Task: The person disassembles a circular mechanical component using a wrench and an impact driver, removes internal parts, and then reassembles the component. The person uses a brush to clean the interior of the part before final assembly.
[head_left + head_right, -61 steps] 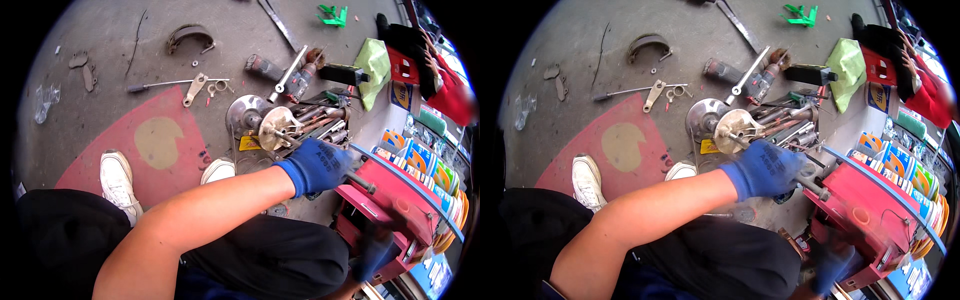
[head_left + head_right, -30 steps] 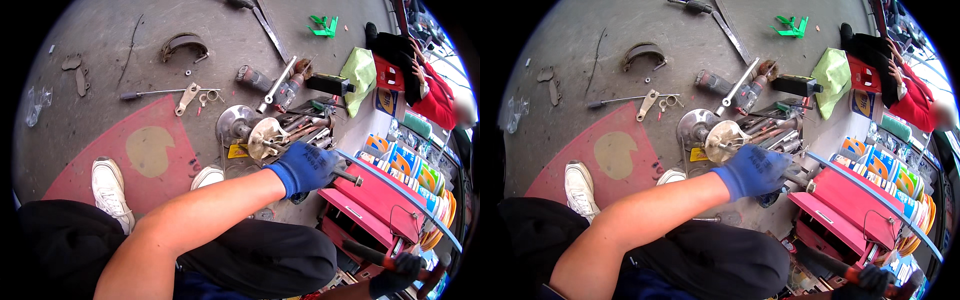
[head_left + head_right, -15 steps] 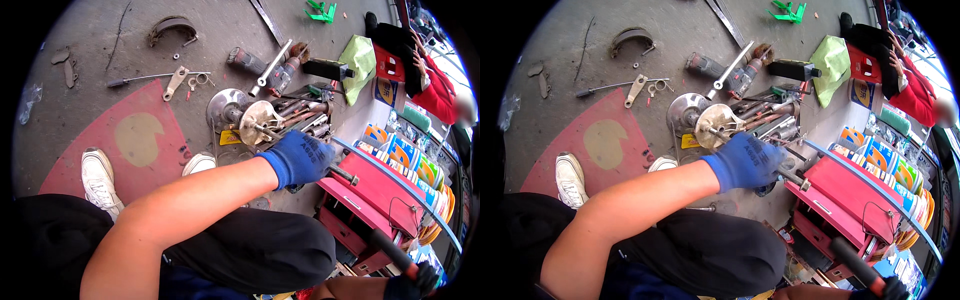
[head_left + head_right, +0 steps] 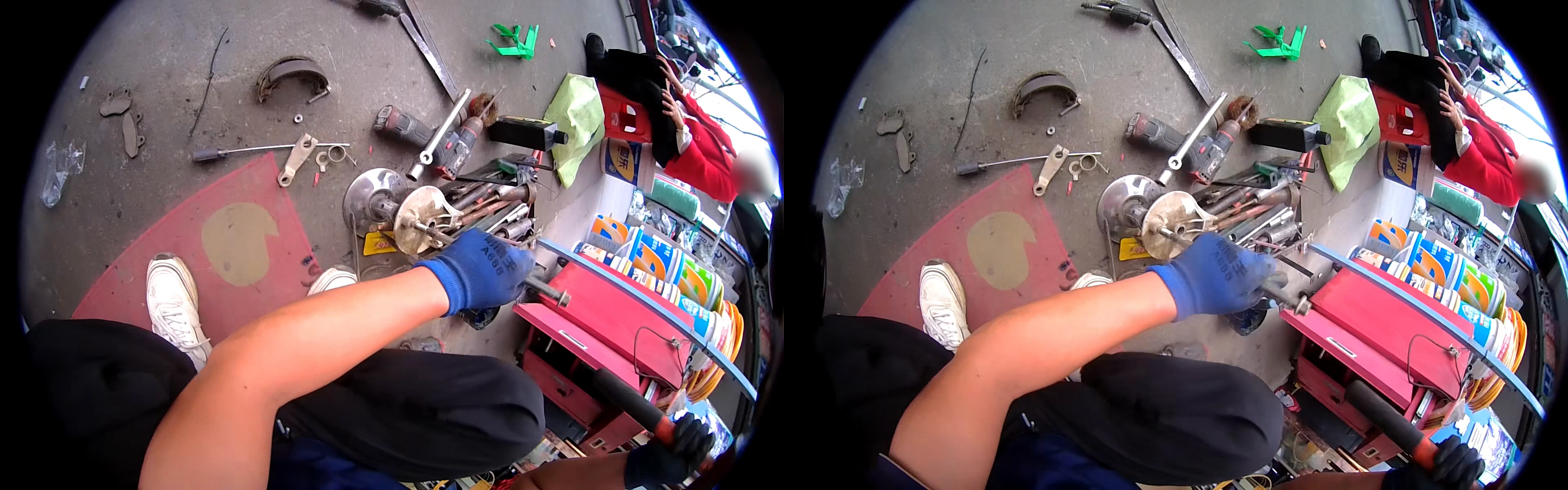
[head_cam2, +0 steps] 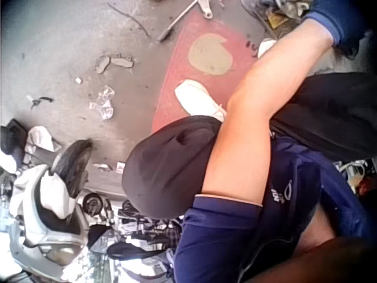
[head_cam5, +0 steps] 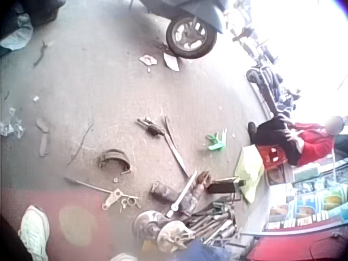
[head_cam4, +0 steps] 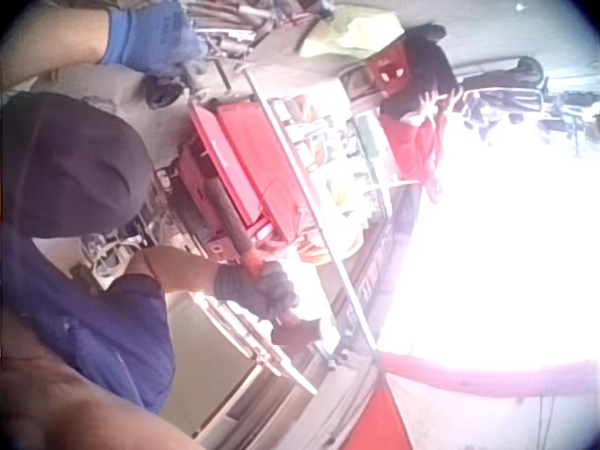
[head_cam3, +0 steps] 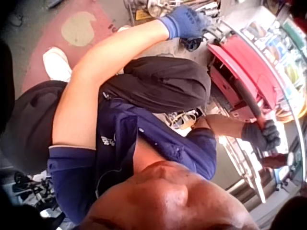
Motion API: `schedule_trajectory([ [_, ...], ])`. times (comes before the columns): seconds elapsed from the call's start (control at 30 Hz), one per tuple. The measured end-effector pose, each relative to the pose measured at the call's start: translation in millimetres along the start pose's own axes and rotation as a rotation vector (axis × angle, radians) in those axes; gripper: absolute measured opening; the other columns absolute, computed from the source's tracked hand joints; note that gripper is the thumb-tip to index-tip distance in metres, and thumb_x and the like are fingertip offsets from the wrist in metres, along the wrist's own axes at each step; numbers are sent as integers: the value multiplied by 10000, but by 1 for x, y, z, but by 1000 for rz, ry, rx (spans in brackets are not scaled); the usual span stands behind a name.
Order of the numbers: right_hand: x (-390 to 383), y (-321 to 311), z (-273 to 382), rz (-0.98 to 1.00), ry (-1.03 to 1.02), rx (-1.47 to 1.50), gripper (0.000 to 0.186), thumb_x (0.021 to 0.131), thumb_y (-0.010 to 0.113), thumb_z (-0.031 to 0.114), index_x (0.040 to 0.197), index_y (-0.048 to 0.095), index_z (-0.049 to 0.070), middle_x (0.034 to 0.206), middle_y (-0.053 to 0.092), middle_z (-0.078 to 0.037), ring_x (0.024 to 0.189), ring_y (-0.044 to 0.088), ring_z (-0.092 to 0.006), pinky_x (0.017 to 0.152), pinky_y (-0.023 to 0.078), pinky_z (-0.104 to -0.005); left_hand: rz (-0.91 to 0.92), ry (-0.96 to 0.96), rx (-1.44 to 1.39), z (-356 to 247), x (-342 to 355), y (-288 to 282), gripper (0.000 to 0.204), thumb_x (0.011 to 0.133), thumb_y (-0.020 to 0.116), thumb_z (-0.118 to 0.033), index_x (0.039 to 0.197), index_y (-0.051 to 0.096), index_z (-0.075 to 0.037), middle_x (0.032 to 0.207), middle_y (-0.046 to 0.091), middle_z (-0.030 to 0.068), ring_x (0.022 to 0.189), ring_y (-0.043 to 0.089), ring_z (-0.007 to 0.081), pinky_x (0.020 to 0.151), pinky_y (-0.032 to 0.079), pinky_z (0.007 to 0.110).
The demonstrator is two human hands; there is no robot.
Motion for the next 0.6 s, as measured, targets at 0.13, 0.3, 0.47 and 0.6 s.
schedule_trajectory([
  [0.13,-24,-1,-45,261,282,75,244,995,470,119,758,413,129,558,312,40,457,330,-61,458,317,-228,-2,26,25,3,0,0,254,819,634,-339,954,614,-125,750,665,88,693,684,294,573,515,426],
  [0.3,-125,127,-89,230,654,-586,360,694,698,-55,1031,592,13,739,595,-46,482,530,-111,394,403,-256,102,-48,-25,5,3,-4,248,841,596,-319,961,613,-102,805,687,104,725,689,318,604,524,438],
  [0.47,-83,74,-84,106,399,-514,238,843,625,1,1055,560,88,652,506,18,468,477,-76,396,366,-218,97,-30,2,2,5,-2,219,839,593,-313,928,617,-114,774,683,104,707,689,311,596,529,434],
  [0.6,14,-14,-21,326,32,93,187,967,481,98,784,456,126,618,451,10,503,425,-68,496,370,-234,-13,-44,9,6,0,-1,200,821,609,-309,904,620,-127,743,671,96,669,679,308,557,508,423],
])
Point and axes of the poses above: each hand's wrist, its own x-axis towards the middle knuckle, its own y-axis out of the palm, z = x × y, the point moved 2 cm from there along x, towards the middle knuckle
